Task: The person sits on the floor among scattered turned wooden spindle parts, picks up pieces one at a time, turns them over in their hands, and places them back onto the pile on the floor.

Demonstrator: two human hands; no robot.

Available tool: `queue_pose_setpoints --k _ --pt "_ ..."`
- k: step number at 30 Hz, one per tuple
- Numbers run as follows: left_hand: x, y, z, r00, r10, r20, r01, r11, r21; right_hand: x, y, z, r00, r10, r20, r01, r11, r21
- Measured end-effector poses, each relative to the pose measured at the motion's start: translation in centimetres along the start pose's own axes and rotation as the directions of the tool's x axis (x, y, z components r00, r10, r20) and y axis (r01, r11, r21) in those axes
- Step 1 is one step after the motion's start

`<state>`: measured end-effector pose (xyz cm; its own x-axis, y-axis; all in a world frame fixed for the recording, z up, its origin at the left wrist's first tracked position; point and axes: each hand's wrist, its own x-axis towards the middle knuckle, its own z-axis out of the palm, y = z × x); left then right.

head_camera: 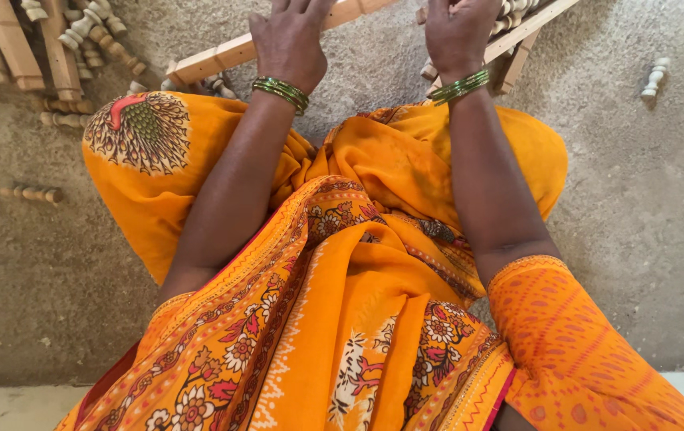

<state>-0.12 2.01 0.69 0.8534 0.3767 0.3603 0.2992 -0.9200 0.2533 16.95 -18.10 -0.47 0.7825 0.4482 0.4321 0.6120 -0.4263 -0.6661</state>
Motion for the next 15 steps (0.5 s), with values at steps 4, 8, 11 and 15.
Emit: queue_pose_setpoints --k 4,8,11,15 --pt "0.02 -0.23 -0.03 0.991 -0.064 0.117 0.061 0.998 0.024 0.02 -0.10 -0.11 0.988 -0.146 -0.043 0.151 0.981 0.124" --pt "0.32 -0.01 0.17 0.998 -0.040 0.057 0.041 0.999 -0.020 0.11 0.12 -0.03 0.935 -0.326 -0.143 0.326 0.945 -0.026" --pt "0.24 0.09 0.22 0.988 -0.062 0.143 0.067 0.997 -0.034 0.14 0.30 0.03 0.998 -0.056 -0.027 0.057 0.998 0.027" --pt "-0.11 -0.07 -0.23 0.999 -0.016 0.042 0.017 1.000 -0.026 0.15 0.42 0.16 0.979 -0.181 -0.093 0.181 0.983 -0.009"
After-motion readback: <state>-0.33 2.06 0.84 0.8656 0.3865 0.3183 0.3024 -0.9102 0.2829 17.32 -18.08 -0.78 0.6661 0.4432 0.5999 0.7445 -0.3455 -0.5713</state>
